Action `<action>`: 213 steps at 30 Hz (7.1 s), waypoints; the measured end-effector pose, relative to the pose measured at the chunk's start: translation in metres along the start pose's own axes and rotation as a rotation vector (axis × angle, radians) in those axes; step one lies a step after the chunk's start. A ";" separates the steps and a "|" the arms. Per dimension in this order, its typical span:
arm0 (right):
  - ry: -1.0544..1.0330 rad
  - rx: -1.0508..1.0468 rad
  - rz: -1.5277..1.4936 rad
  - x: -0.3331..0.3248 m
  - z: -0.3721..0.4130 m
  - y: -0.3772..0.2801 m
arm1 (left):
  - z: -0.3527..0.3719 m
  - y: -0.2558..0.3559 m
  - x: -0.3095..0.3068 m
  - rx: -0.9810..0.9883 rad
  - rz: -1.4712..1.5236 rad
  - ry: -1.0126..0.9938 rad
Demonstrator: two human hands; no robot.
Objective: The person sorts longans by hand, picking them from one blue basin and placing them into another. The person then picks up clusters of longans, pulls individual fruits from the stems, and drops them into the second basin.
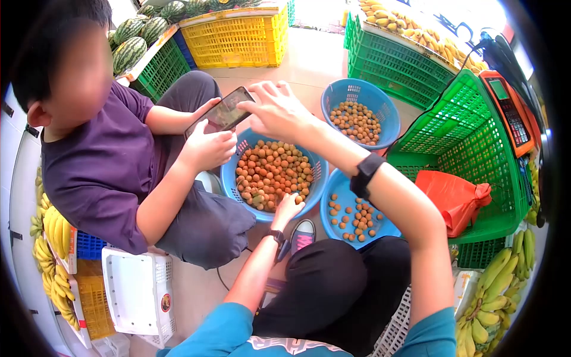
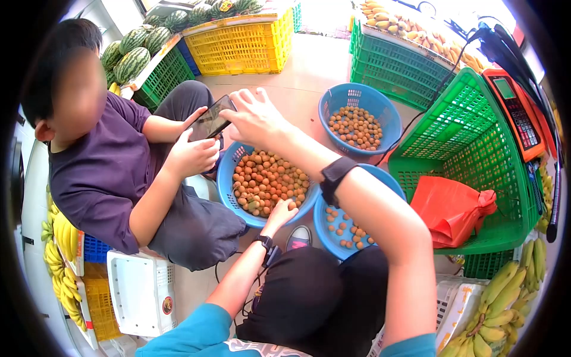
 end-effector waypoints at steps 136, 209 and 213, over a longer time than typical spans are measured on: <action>0.131 1.565 -0.464 -0.169 0.387 -0.126 | 0.018 0.032 -0.017 0.495 -0.124 -0.008; 0.523 2.074 -1.500 -0.007 0.482 0.010 | 0.014 0.142 0.088 -0.483 0.738 -0.616; 0.211 2.007 -1.179 -0.010 0.499 0.036 | -0.015 0.125 0.070 -0.699 1.307 -0.766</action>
Point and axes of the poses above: each hand's wrist, its own z-axis away from the middle knuckle, its own x-axis out of the palm, y = z × x, the point moved 3 cm from there along -z, towards the middle knuckle, and after that the axes turned 12 degrees about y, right-handed, at the moved point
